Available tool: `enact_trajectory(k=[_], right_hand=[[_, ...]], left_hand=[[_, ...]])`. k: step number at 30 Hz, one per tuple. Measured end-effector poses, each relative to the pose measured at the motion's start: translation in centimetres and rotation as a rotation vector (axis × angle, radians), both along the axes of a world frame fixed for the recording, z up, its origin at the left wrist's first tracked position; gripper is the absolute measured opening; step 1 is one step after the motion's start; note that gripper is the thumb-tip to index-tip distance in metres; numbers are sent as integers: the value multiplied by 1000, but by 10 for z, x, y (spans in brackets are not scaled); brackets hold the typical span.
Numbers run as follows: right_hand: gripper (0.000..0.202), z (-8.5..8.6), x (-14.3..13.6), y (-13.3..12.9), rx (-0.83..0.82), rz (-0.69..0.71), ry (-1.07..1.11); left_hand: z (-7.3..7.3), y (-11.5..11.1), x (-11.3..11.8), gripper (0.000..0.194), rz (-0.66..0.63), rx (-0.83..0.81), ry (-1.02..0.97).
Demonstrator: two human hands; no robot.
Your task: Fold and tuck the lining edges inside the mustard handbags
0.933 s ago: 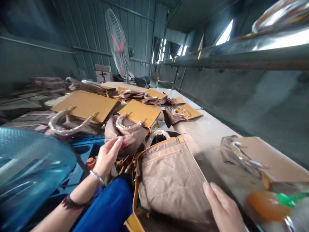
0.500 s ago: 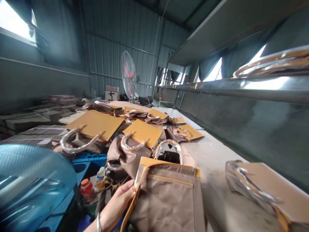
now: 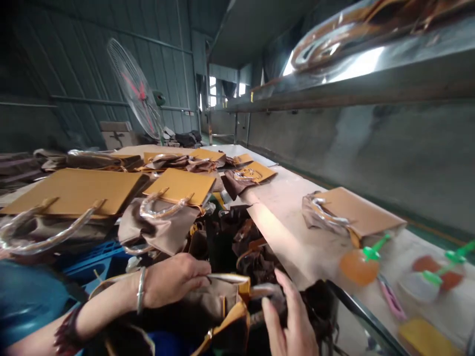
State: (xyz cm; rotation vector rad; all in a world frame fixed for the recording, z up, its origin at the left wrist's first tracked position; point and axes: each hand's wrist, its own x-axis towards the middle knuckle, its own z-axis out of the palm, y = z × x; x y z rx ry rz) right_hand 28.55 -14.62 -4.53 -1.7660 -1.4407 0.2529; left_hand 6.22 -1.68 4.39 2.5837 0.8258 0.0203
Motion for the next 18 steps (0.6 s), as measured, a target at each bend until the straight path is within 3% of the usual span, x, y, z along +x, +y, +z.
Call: enact_trajectory(k=[2,4,6,9,14,18], right_hand=[[54,17,-6,3,-46,186,12],[54,28,-13,7,-267,383,219],[39,28,-19,9,-443,510,390],[32,18,-23,6,-493,640,575],[27,8,-20,-2,-482,596,611],[21,11,-23,-4,-501,525,593]], left_hand=[[-7,-6,8,17,-153,-10,74],[-16,-12,14,16,-249,-46,109],[-23,-15,19,15,-289,-60,135],[-30,-15,22,15,-287,-33,167],[-31,-15,24,20,-227,-34,98],[-26,-24,24,13,-373,181,92]])
